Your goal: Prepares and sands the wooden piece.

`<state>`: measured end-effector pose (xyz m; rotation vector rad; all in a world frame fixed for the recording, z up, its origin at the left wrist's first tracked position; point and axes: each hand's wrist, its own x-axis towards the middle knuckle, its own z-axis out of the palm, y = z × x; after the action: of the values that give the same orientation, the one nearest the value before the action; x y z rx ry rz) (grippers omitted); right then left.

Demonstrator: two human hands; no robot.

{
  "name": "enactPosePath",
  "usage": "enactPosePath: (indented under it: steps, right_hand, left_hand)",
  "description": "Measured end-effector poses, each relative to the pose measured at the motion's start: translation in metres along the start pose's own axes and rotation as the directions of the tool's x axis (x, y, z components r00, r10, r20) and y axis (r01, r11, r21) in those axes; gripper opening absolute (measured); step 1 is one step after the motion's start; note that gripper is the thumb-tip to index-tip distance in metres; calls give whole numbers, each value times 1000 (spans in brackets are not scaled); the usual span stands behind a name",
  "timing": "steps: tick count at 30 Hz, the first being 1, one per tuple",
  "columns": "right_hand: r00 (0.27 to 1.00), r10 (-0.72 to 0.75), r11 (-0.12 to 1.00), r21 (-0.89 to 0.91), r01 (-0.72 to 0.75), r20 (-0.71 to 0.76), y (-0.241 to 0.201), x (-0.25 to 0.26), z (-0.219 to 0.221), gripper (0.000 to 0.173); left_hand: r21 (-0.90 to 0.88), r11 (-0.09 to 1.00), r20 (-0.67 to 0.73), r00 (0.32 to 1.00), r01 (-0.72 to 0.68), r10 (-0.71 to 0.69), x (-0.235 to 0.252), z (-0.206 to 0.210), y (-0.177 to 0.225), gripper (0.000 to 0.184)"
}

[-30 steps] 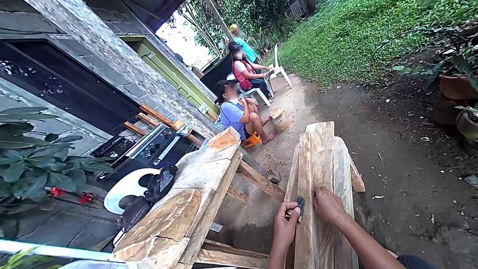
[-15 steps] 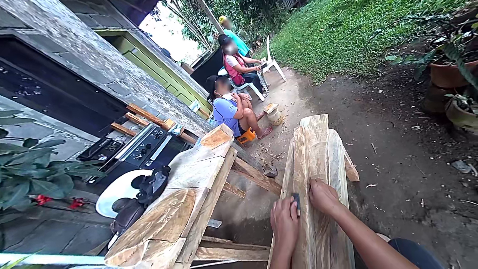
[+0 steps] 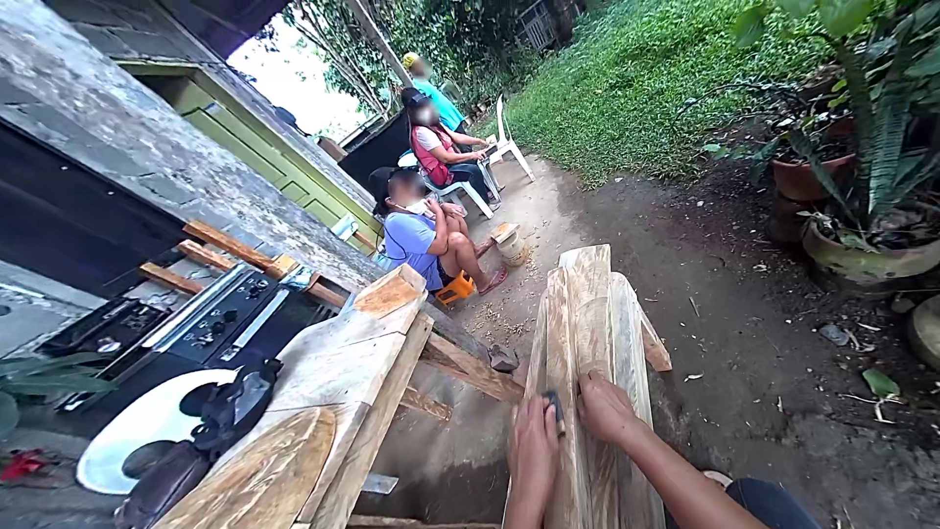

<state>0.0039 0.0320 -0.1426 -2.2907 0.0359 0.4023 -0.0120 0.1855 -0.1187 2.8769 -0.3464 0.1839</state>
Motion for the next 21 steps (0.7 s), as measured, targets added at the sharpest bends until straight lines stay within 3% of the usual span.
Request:
enactPosePath:
  steps: [4, 7, 15, 21]
  right_hand:
    - [1000, 4, 1000, 3, -4, 14, 0, 4, -2, 38]
    - [1000, 25, 1000, -18, -25, 5, -6, 6, -1, 37]
    - [999, 40, 998, -36, -42, -37, -3, 5, 4, 37]
    - [999, 36, 999, -38, -37, -30, -4, 4, 2, 36]
  left_hand:
    - [77, 992, -182, 977, -104, 116, -35, 6, -7, 22]
    - [120, 990, -182, 978, -76, 97, -18, 9, -2, 21]
    - [247, 969, 80, 997, 0, -21, 88, 8, 39, 33]
    - [135, 990, 180, 981, 41, -65, 76, -2, 34, 37]
